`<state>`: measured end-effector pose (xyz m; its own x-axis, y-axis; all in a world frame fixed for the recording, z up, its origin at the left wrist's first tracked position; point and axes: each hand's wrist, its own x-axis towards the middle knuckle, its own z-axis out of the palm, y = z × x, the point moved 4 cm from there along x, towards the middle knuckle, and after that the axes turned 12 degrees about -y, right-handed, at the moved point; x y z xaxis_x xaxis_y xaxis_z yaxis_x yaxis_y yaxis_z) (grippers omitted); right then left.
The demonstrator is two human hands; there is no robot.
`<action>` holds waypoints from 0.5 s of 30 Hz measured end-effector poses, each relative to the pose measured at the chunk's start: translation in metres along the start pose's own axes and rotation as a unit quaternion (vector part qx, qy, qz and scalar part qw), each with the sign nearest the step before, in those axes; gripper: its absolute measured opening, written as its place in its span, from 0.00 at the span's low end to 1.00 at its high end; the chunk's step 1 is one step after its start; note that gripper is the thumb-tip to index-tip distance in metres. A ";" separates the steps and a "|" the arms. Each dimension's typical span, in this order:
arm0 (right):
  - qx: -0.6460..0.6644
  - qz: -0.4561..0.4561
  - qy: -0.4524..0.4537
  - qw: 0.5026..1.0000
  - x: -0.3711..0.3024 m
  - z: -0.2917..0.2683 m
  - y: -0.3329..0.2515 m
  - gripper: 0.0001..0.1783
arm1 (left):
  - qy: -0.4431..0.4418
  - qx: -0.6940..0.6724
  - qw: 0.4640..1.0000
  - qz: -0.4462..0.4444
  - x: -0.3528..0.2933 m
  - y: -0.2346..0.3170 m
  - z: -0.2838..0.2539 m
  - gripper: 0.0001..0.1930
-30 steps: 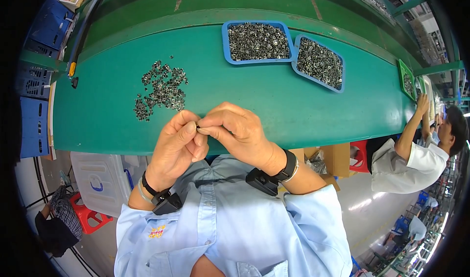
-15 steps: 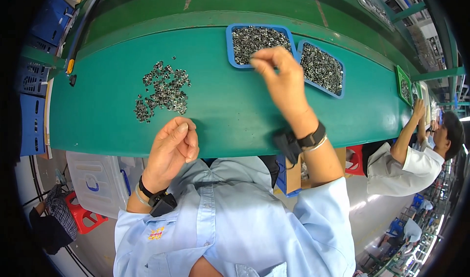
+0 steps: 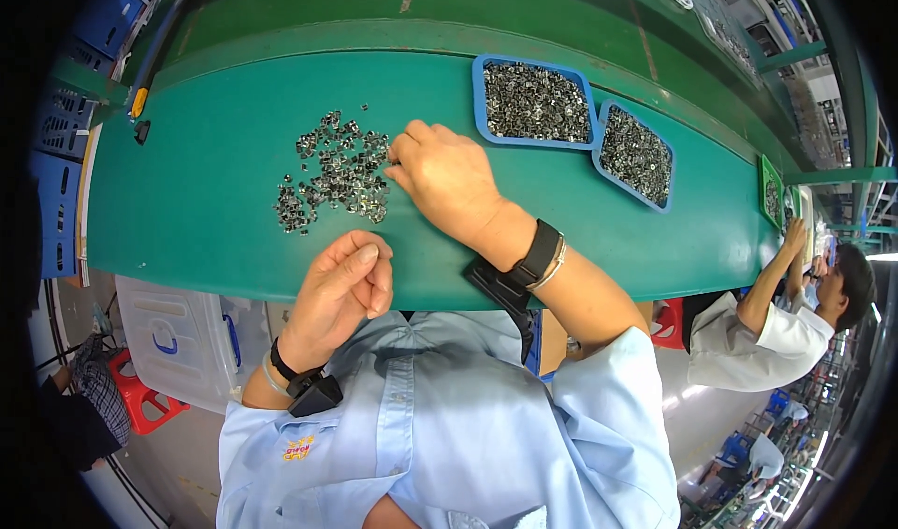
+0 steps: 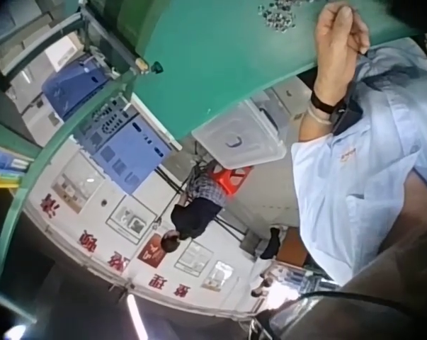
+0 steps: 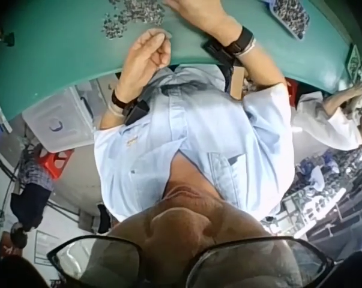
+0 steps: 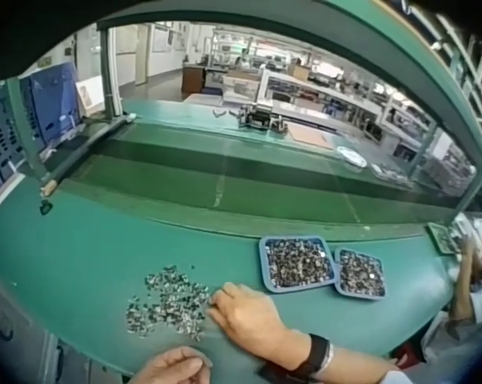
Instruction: The person picks up a small component from a pile on the table, joins it with another piece from a blue tray, and places the assembled unit into a different blue tray.
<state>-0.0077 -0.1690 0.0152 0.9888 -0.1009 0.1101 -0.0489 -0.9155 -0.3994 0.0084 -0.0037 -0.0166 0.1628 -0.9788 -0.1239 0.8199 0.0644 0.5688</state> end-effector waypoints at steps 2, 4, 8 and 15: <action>0.029 -0.006 -0.001 1.000 -0.001 0.001 -0.001 0.08 | 0.000 -0.001 1.000 0.000 -0.001 0.001 -0.001 0.09; 0.086 -0.012 0.001 0.996 -0.007 0.000 0.000 0.08 | 0.016 0.002 1.000 0.011 -0.001 0.003 -0.003 0.09; 0.205 -0.010 -0.008 0.979 -0.033 -0.015 -0.013 0.11 | 0.047 0.022 0.998 0.020 0.005 0.008 0.004 0.10; 0.087 -0.036 -0.037 0.995 -0.057 -0.040 -0.032 0.23 | 0.047 0.067 0.996 0.018 0.020 -0.001 0.021 0.10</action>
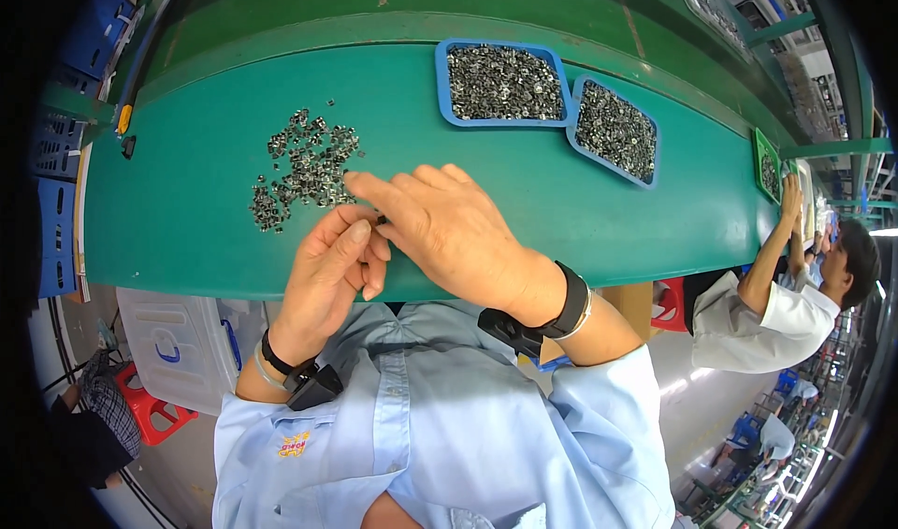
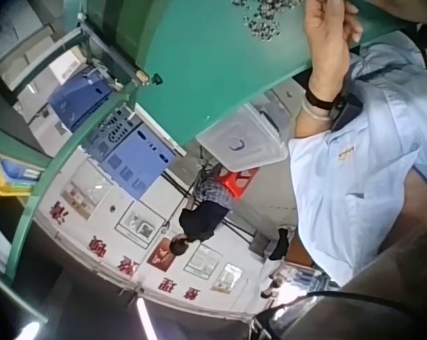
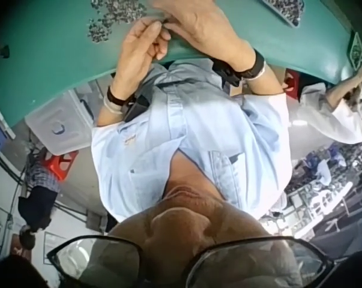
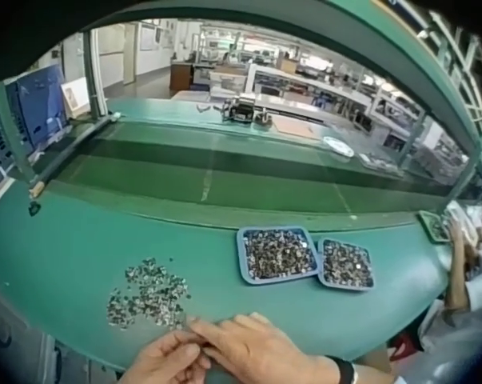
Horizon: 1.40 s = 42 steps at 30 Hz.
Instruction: The person picks up a small component from a pile on the table, joins it with another piece from a blue tray, and places the assembled unit into a different blue tray.
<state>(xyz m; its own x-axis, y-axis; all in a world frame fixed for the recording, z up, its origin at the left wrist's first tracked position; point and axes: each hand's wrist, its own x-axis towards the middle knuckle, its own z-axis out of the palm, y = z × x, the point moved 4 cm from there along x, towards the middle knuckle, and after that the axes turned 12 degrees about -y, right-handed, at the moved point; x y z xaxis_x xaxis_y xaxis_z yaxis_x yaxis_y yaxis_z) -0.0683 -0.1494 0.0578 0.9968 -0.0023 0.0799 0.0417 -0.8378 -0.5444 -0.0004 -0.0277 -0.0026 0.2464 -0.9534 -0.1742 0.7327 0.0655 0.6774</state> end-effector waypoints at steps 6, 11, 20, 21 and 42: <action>-0.088 -0.021 -0.009 0.996 -0.014 -0.001 -0.006 0.29 | 0.008 0.095 0.995 -0.007 0.005 -0.003 0.003 0.09; -0.020 -0.060 0.053 0.997 -0.019 0.005 0.002 0.31 | -0.017 0.003 1.000 -0.019 0.003 -0.008 0.003 0.09; -0.054 -0.138 0.071 0.986 -0.016 -0.001 -0.005 0.30 | -0.040 0.035 0.998 -0.043 -0.001 -0.003 0.002 0.10; -0.060 -0.146 0.085 0.984 -0.016 -0.002 -0.006 0.30 | -0.039 0.036 0.997 -0.048 -0.002 -0.001 0.003 0.10; 0.141 -0.085 0.145 0.976 -0.026 0.008 0.017 0.08 | -0.054 0.022 0.998 -0.037 -0.001 -0.004 0.011 0.10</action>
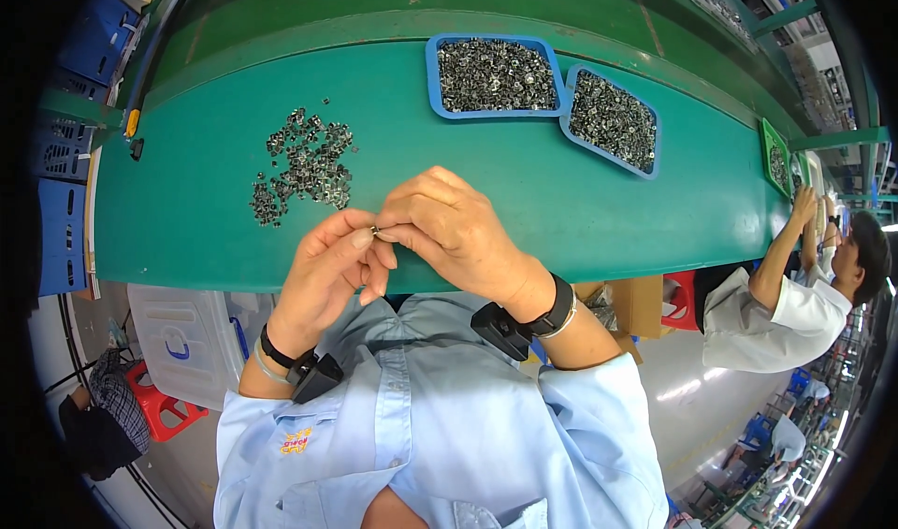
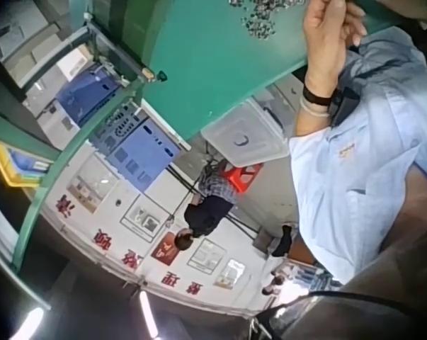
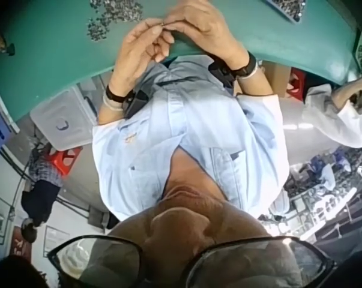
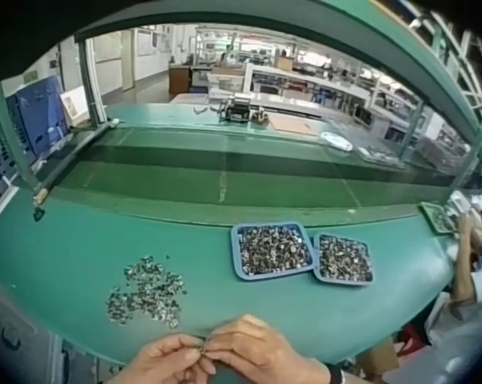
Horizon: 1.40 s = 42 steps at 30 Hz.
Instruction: The person picks up a small component from a pile on the table, joins it with another piece from a blue tray, and places the assembled unit into a different blue tray.
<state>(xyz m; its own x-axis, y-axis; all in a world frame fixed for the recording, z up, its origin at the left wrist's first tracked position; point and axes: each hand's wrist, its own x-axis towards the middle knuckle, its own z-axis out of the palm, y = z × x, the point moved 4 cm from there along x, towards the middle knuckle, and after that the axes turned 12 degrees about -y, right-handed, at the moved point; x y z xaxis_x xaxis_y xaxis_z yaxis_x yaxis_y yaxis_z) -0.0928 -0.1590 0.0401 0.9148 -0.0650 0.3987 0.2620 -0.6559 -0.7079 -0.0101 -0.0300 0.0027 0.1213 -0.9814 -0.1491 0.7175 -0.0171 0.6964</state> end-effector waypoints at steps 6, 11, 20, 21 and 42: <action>-0.007 0.000 0.028 1.000 -0.004 0.002 -0.001 0.08 | -0.004 -0.031 0.999 0.022 0.003 0.000 0.003 0.08; 0.027 0.045 0.037 0.998 -0.011 0.011 -0.001 0.09 | 0.014 0.001 0.999 0.039 0.003 -0.001 0.001 0.08; 0.157 0.076 0.071 0.982 -0.020 0.020 0.002 0.08 | -0.025 0.017 0.999 0.043 0.003 -0.006 -0.006 0.08; 0.121 0.073 0.050 0.989 -0.019 0.018 0.001 0.08 | -0.025 0.018 0.999 0.043 0.003 -0.004 -0.006 0.08; 0.128 0.038 0.062 0.989 -0.012 0.010 -0.011 0.07 | -0.064 -0.124 0.988 0.059 0.002 -0.009 0.006 0.08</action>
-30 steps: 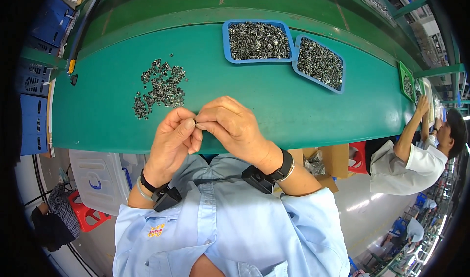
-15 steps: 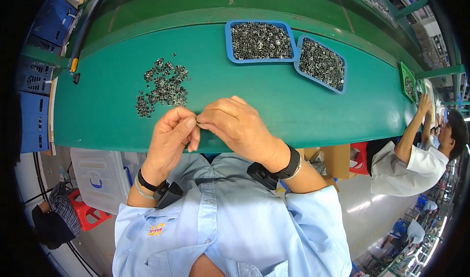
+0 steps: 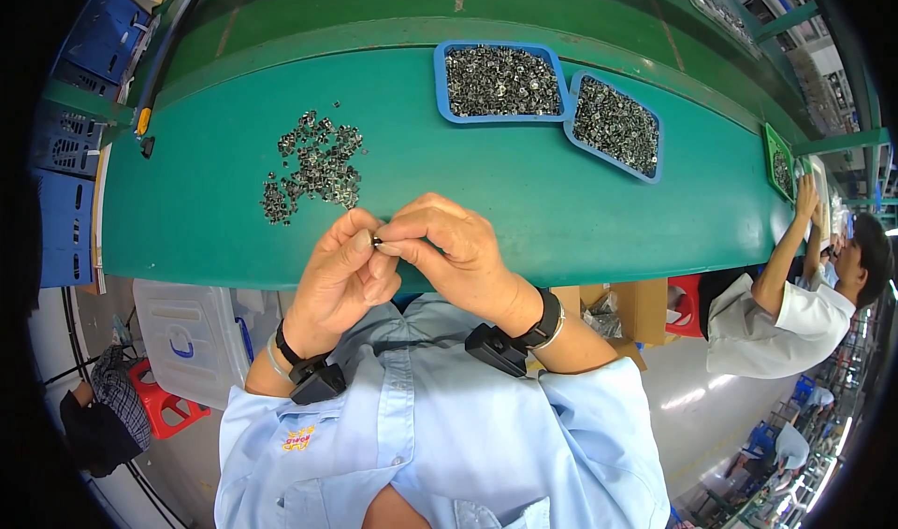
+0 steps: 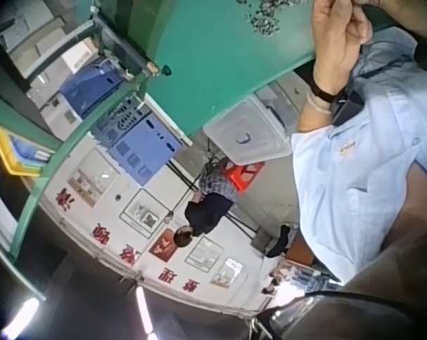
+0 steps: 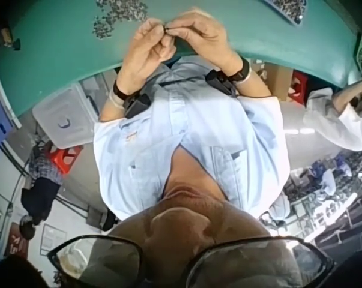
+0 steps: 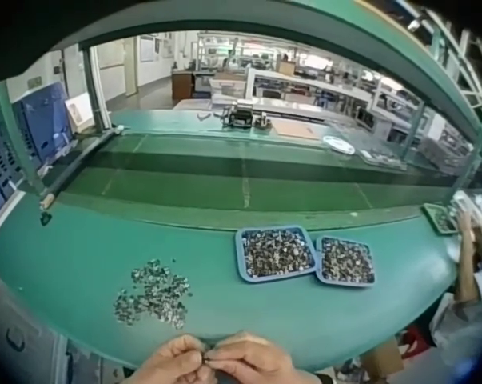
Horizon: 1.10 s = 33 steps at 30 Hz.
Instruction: The person picks up a small component from a pile on the table, joins it with another piece from a blue tray, and places the assembled unit into a different blue tray.
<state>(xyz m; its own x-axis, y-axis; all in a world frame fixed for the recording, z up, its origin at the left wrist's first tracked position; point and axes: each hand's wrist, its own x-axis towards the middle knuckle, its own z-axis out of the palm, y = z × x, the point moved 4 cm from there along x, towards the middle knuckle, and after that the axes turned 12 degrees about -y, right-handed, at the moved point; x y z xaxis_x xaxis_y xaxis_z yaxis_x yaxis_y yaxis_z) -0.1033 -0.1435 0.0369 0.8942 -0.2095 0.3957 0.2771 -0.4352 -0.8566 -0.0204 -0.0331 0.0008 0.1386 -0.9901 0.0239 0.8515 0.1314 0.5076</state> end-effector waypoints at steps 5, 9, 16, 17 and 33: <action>-0.026 -0.011 -0.008 1.000 0.001 0.000 -0.002 0.06 | 0.009 0.017 1.000 -0.001 0.000 0.003 0.002 0.08; -0.032 -0.016 -0.010 0.999 0.001 0.000 -0.001 0.06 | 0.022 0.033 0.999 -0.011 0.000 0.008 0.004 0.08; -0.039 -0.019 -0.018 0.999 -0.001 0.002 0.004 0.07 | 0.044 0.087 0.994 -0.042 -0.002 0.013 0.003 0.08; -0.026 -0.013 -0.020 0.999 -0.001 0.002 0.005 0.07 | 0.042 0.078 0.995 -0.040 -0.002 0.012 0.004 0.08; 0.029 0.047 0.038 0.998 -0.004 0.001 0.008 0.06 | 0.046 0.105 0.993 -0.019 0.003 0.011 0.010 0.07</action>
<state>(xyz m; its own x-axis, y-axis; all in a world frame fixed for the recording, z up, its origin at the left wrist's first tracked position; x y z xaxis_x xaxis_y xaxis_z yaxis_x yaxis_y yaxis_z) -0.1047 -0.1451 0.0281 0.8885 -0.3143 0.3345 0.2145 -0.3601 -0.9079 -0.0154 -0.0346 0.0155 0.1611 -0.9843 -0.0727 0.7347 0.0704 0.6747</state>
